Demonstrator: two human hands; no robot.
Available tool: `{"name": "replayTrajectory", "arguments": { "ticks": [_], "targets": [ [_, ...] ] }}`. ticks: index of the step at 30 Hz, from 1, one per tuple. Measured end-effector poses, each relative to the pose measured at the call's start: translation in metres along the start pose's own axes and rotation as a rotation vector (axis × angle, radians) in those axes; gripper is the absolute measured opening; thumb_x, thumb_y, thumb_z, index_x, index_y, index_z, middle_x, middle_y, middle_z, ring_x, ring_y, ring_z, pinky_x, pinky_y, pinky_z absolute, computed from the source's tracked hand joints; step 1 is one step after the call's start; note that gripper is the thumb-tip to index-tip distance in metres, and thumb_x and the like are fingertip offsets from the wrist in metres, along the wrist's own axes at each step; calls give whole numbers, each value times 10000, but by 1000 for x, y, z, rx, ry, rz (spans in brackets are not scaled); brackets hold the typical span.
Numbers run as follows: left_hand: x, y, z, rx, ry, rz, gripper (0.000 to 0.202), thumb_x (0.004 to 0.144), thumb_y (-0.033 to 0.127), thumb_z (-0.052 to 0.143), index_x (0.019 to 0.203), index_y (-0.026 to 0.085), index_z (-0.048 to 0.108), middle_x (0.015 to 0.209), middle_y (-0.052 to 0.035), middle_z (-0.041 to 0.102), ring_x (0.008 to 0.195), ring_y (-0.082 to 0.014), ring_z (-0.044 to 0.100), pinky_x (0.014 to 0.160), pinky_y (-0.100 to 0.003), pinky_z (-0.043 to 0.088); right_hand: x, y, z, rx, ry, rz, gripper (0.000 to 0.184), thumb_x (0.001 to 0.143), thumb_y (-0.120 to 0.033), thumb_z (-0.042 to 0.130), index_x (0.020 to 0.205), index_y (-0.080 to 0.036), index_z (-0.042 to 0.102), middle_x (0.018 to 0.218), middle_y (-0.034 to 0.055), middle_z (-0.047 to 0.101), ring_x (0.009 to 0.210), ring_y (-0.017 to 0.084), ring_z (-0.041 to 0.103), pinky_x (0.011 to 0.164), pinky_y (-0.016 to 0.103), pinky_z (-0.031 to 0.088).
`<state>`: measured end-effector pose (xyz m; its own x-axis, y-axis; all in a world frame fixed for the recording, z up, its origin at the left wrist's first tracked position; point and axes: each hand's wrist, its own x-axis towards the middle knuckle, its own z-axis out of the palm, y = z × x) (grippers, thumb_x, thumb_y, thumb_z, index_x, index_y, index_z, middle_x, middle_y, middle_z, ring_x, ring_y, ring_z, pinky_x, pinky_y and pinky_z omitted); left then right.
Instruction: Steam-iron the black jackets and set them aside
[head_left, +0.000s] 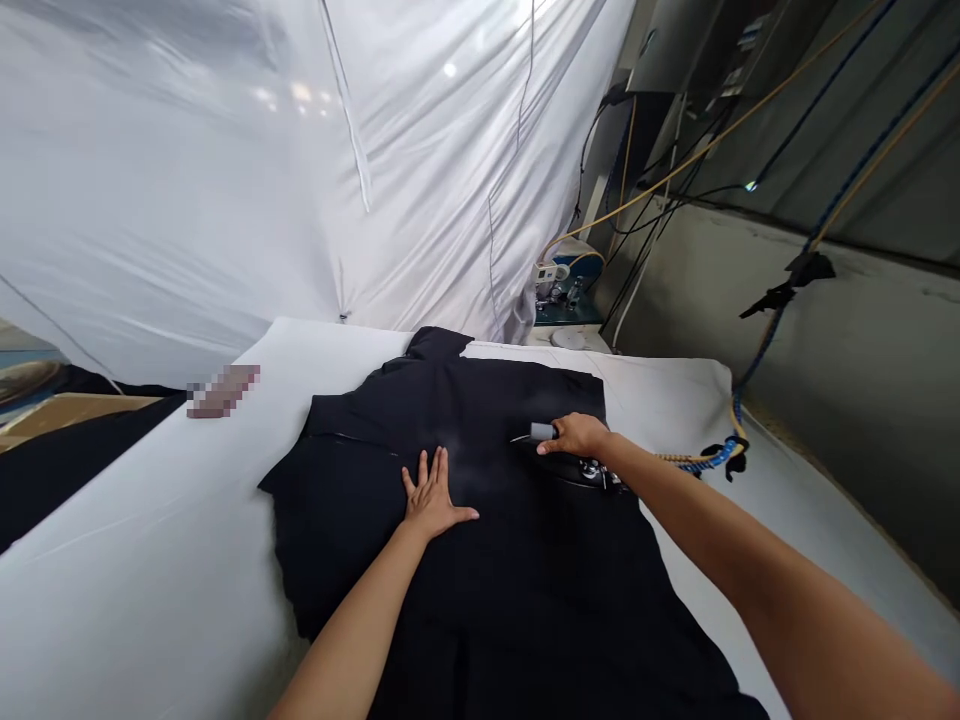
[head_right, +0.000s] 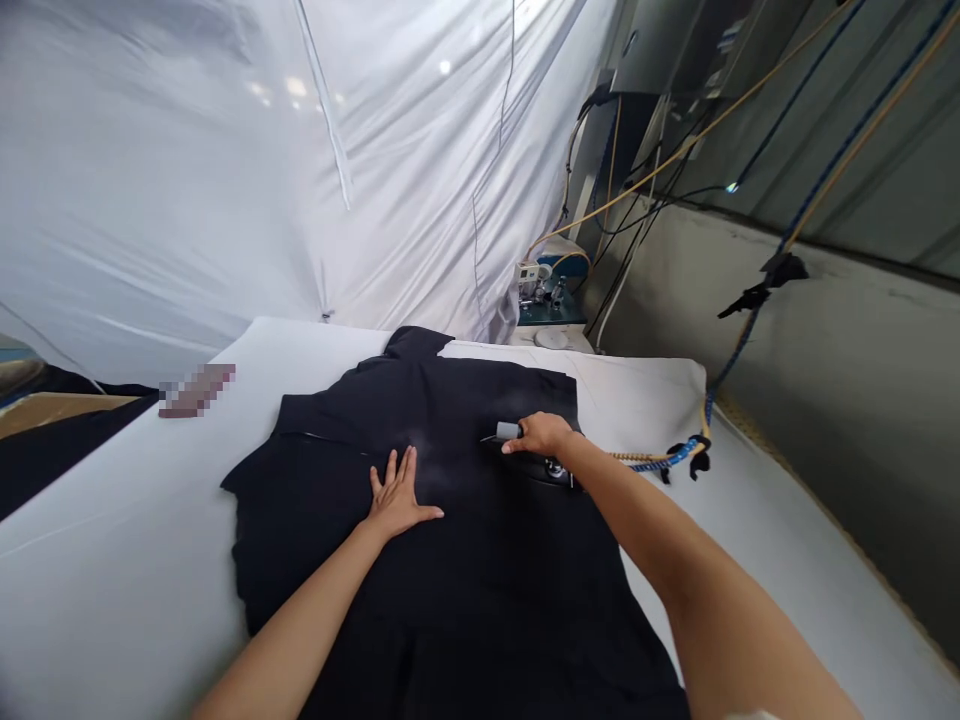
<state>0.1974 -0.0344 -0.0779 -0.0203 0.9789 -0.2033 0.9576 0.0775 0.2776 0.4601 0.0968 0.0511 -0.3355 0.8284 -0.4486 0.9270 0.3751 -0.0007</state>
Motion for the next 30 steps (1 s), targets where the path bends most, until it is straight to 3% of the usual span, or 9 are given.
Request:
{"name": "replayTrajectory", "arguments": {
  "ticks": [4, 8, 14, 17, 20, 23, 26, 30],
  "targets": [
    [0, -6, -7, -18, -21, 29, 1180, 552, 707, 517, 1403, 150, -81, 1473, -107, 73, 1337, -305, -81, 1012, -598, -25, -18, 3, 8, -34, -87, -108, 639, 561, -782, 469, 828, -229, 646, 833, 67, 661, 811, 255, 610, 602, 275, 390],
    [2, -27, -27, 14, -30, 50, 1019, 639, 647, 494, 1411, 203, -1, 1464, -100, 153, 1346, -289, 19, 1011, -591, 69, -37, 13, 17, -48, -103, -86, 604, 559, -761, 500, 815, -234, 645, 803, 61, 658, 787, 255, 609, 589, 274, 378],
    [6, -86, -61, 167, 11, -5, 1099, 538, 703, 542, 1411, 222, 79, 1478, -77, 79, 1317, -322, -162, 975, -638, -67, -44, 21, 12, -14, -29, -4, 601, 589, -764, 464, 822, -237, 635, 825, 66, 658, 802, 263, 605, 592, 282, 376],
    [9, -111, -64, 156, -67, -76, 1175, 479, 709, 574, 1409, 247, 24, 1480, -75, 1, 1306, -351, -171, 946, -670, -70, -34, 1, 7, -36, -21, -55, 620, 569, -781, 461, 813, -239, 635, 822, 68, 656, 800, 264, 606, 598, 285, 379],
    [10, -123, -59, 116, -145, -115, 1210, 449, 695, 602, 1400, 286, -25, 1474, -69, -73, 1302, -369, -163, 931, -690, -39, -17, -27, 2, -27, -9, -62, 650, 569, -795, 439, 832, -235, 637, 837, 75, 655, 816, 266, 605, 607, 288, 387],
    [10, -125, -52, 88, -148, -123, 1241, 443, 697, 603, 1399, 263, -59, 1472, -75, -91, 1298, -355, -186, 939, -680, -46, 0, -55, -3, 8, 11, -72, 664, 593, -798, 406, 870, -240, 634, 853, 75, 655, 833, 256, 602, 621, 286, 395],
    [11, -124, -49, 64, -136, -138, 1259, 447, 707, 590, 1399, 229, -80, 1472, -85, -87, 1299, -340, -197, 951, -664, -66, 16, -87, -7, -28, -6, -178, 643, 568, -799, 437, 833, -249, 641, 838, 65, 656, 834, 252, 603, 640, 285, 399],
    [12, -127, -56, -1, -146, -122, 1212, 485, 696, 581, 1405, 223, -49, 1480, -85, -28, 1321, -340, -128, 973, -645, -51, 36, -133, -12, -19, 8, -171, 673, 560, -807, 432, 862, -243, 640, 879, 72, 655, 863, 254, 597, 656, 289, 407]
  ]
}}
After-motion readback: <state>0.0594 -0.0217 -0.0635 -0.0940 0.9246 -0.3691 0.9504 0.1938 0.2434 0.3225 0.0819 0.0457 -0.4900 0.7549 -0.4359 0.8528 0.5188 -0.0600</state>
